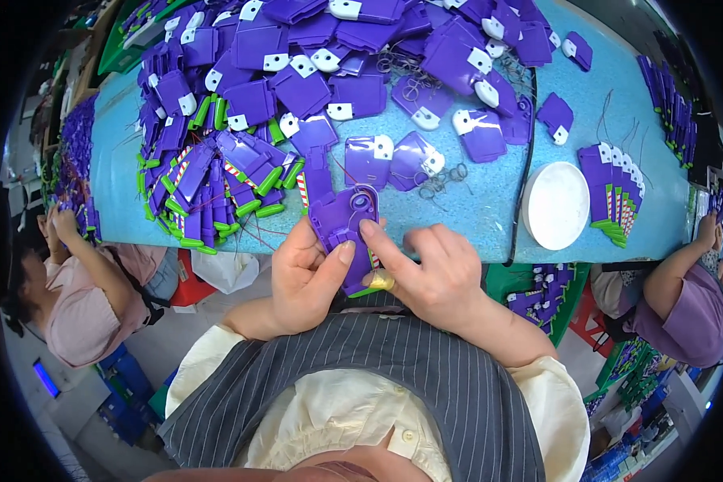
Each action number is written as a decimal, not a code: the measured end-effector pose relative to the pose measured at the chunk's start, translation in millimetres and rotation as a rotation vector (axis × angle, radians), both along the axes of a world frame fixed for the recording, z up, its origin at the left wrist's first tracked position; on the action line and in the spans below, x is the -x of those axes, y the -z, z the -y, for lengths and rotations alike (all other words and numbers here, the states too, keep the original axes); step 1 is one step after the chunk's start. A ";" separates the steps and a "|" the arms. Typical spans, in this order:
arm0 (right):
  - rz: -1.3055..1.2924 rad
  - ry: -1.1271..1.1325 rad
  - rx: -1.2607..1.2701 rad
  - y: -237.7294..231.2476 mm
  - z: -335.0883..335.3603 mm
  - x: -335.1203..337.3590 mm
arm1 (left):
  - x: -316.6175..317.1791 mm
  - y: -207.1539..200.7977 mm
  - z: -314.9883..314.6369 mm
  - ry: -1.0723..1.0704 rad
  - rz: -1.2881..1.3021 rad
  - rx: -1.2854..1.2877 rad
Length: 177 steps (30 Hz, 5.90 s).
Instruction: The person assembles purple plastic housings and green plastic accents by hand, incorporating metal rings and wires into the components.
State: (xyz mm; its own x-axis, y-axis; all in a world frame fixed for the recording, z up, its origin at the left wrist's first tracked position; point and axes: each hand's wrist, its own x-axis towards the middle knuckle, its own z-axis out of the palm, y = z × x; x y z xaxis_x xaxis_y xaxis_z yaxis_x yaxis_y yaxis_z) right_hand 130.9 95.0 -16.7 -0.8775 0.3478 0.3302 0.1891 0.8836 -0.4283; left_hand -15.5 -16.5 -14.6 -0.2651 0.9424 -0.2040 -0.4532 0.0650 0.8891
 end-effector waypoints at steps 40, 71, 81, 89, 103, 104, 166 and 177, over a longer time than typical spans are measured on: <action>-0.135 0.266 1.281 -9.2 -3.7 -6.8 | -7.4 0.0 -4.4 0.277 0.031 0.131; -0.421 0.088 1.510 11.8 0.2 -9.6 | -3.2 17.1 -1.5 0.211 -0.183 -0.095; -0.169 0.135 0.680 -5.0 -8.8 -9.5 | -5.4 22.0 0.3 0.293 -0.196 -0.021; -0.503 0.188 1.830 0.8 5.3 -11.7 | -6.6 7.4 -4.5 0.314 -0.422 -0.133; -0.314 0.141 1.074 2.2 -14.5 -25.7 | 1.3 -0.2 -30.6 0.431 -0.505 -0.110; -0.358 0.152 1.054 5.2 -12.5 -27.6 | -1.2 3.2 -28.6 0.289 -0.497 -0.135; -0.141 0.776 0.114 2.5 -163.4 -123.2 | -28.4 5.7 -170.5 0.359 -1.677 -0.085; -0.213 0.425 0.229 -12.3 -74.3 -56.2 | -9.3 -30.3 -124.8 0.144 -1.267 -0.310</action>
State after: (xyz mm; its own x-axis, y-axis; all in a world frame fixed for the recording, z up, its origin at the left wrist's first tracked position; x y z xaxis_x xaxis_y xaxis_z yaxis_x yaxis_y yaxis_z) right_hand 187.1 169.3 -4.3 -0.5647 0.7427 0.3598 0.3978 0.6270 -0.6698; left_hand -6.2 108.2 15.7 -0.0053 0.9405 0.3398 0.6959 -0.2405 0.6767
